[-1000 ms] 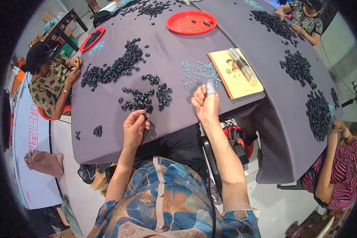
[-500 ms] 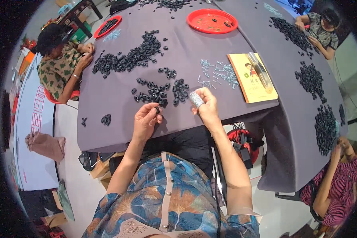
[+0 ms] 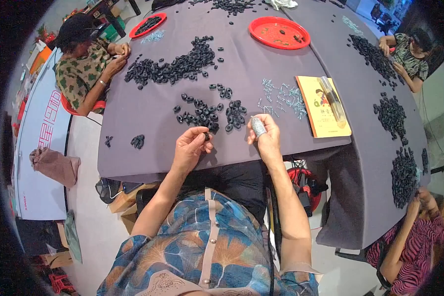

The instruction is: Manually assembling small black plastic components at a workbench with other workers.

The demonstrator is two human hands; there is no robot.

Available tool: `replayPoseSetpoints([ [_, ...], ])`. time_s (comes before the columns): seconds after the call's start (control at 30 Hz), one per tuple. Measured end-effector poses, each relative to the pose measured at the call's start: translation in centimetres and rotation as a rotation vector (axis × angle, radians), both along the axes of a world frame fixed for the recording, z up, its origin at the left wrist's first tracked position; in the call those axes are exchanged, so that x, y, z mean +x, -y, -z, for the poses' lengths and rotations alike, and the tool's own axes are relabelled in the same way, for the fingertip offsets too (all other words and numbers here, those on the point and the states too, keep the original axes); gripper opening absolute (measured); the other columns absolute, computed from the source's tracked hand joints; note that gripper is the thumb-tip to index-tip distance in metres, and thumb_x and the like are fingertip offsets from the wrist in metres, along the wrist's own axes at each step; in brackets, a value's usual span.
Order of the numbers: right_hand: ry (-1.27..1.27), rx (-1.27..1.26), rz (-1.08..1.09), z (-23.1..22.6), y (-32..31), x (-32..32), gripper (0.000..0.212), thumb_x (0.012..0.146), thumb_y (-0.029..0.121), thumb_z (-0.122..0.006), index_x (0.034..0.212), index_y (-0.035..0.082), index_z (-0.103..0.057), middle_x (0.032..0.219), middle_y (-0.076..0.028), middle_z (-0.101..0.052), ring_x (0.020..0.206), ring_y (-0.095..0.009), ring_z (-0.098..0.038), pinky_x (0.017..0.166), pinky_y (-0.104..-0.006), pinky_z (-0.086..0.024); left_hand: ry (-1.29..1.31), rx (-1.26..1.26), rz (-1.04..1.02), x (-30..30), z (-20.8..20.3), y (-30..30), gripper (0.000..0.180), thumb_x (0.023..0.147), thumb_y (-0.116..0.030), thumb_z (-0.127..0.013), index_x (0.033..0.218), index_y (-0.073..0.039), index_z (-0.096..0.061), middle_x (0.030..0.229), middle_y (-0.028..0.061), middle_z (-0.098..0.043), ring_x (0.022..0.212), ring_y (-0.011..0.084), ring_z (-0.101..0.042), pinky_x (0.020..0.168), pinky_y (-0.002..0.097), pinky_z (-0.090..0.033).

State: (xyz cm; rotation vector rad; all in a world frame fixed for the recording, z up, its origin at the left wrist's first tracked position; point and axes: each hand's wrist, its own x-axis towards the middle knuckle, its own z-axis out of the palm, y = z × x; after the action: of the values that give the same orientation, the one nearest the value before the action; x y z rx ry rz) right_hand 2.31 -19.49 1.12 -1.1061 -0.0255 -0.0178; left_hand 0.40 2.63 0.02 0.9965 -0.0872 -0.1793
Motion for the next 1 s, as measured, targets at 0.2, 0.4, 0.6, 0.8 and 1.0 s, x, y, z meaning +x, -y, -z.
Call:
replayPoseSetpoints([
  [0.2,-0.024,0.428,-0.066,-1.0,1.6,0.0,0.007,0.092,0.012,-0.048,0.096,0.008,-0.053,0.086,-0.005,-0.056,0.058,-0.008,-0.046,0.048,-0.0232,-0.041,0.011,-0.012,0.003,0.0,0.0,0.0,0.019,0.09,-0.007,-0.053,0.107,0.001,-0.057,0.094,0.0146,-0.062,0.076,0.0204,-0.064,0.066,0.0302,-0.055],
  [0.4,0.213,-0.201,-0.194,-4.0,-1.6,-2.2,0.008,0.086,0.005,-0.057,0.093,0.004,-0.057,0.077,-0.003,-0.06,0.06,-0.006,-0.053,0.048,-0.0191,-0.043,-0.005,-0.012,-0.007,0.0,-0.4,0.2,0.017,0.09,-0.005,-0.053,0.106,0.001,-0.056,0.096,0.0166,-0.063,0.081,0.0241,-0.066,0.068,0.0337,-0.057],
  [0.6,0.245,-0.785,-0.203,-2.6,-4.4,-2.9,0.023,0.07,-0.007,-0.05,0.091,-0.001,-0.057,0.072,-0.01,-0.058,0.062,-0.016,-0.054,0.057,-0.0296,-0.043,-0.022,-0.031,-0.051,0.2,-0.3,0.5,0.015,0.089,-0.003,-0.054,0.102,0.002,-0.056,0.09,0.0144,-0.064,0.078,0.0216,-0.066,0.065,0.0306,-0.057],
  [0.8,0.247,-0.831,-0.142,-2.1,-4.6,-2.8,0.022,0.07,-0.007,-0.048,0.089,-0.001,-0.056,0.071,-0.008,-0.056,0.061,-0.015,-0.05,0.056,-0.0291,-0.041,0.022,-0.032,-0.052,0.0,0.2,0.2,0.015,0.088,-0.004,-0.056,0.102,0.001,-0.057,0.093,0.0155,-0.065,0.078,0.0209,-0.066,0.066,0.0313,-0.057],
  [1.0,0.061,-0.354,-0.149,-1.7,-4.9,-2.6,0.013,0.078,-0.009,-0.043,0.087,-0.001,-0.049,0.097,-0.01,-0.059,0.07,-0.01,-0.055,0.058,-0.0238,-0.048,0.009,0.015,-0.051,-0.2,0.6,0.0,0.015,0.088,-0.005,-0.057,0.102,0.001,-0.058,0.089,0.0121,-0.065,0.071,0.0169,-0.064,0.06,0.0267,-0.053],
])
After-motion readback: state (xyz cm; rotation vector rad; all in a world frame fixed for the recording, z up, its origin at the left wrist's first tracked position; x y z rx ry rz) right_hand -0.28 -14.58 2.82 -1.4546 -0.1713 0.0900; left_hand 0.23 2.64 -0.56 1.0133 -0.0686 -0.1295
